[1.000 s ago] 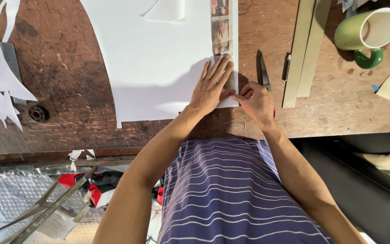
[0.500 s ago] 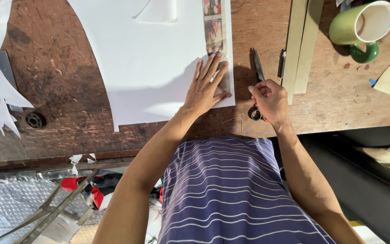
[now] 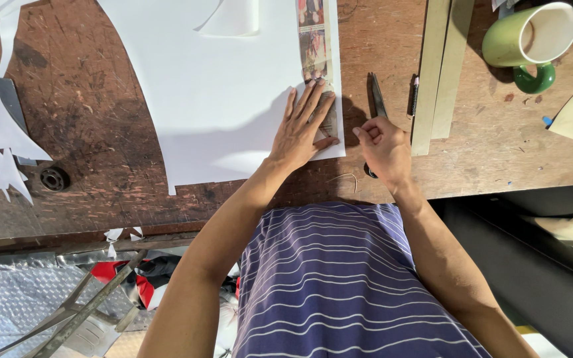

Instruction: The person uses a ruler and a pen to mark lines on a large sheet of white paper, then uses scissors to cut along the marked lines. They also place a newspaper strip on the paper and cut around it. The person repeatedly measures, marks, and cuts the paper into various shapes.

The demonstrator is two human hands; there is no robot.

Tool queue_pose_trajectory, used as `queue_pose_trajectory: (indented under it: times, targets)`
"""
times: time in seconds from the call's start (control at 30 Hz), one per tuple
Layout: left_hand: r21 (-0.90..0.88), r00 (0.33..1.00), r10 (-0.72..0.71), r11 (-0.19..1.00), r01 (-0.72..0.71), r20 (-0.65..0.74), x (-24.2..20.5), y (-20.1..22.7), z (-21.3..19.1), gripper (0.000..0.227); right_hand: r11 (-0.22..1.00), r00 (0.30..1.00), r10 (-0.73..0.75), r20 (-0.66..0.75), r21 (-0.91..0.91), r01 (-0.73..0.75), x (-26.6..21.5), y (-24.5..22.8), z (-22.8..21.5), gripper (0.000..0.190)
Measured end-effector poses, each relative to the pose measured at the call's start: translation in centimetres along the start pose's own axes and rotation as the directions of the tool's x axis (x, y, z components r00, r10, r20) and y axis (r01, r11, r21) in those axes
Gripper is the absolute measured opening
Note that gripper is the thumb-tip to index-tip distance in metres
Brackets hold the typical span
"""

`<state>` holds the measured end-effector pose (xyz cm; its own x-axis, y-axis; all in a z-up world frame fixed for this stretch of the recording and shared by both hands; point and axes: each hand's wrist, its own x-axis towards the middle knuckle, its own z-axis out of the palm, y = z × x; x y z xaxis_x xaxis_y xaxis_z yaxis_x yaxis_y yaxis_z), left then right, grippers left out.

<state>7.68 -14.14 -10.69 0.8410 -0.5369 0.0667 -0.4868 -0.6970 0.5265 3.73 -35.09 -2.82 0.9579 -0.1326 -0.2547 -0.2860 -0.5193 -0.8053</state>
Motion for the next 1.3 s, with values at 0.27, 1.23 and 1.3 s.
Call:
queue_pose_trajectory:
  times: [0.27, 1.23, 1.3]
  targets:
    - [0.016, 0.998, -0.035, 0.999, 0.035, 0.044, 0.2, 0.1, -0.2, 0.11, 0.996, 0.998, -0.056, 0.004, -0.067, 0.056, 0.6, -0.1, 0.6, 0.011]
    - [-0.019, 0.998, -0.053, 0.998, 0.054, 0.024, 0.4, 0.5, -0.9, 0.111, 0.987, 0.996, -0.015, 0.085, -0.16, 0.029, 1.9, -0.8, 2.0, 0.02]
    - [-0.014, 0.999, -0.033, 0.999, 0.033, -0.002, 0.4, 0.4, -0.9, 0.108, 0.98, 0.996, 0.007, 0.084, -0.201, 0.01, 2.0, -1.4, 2.0, 0.023]
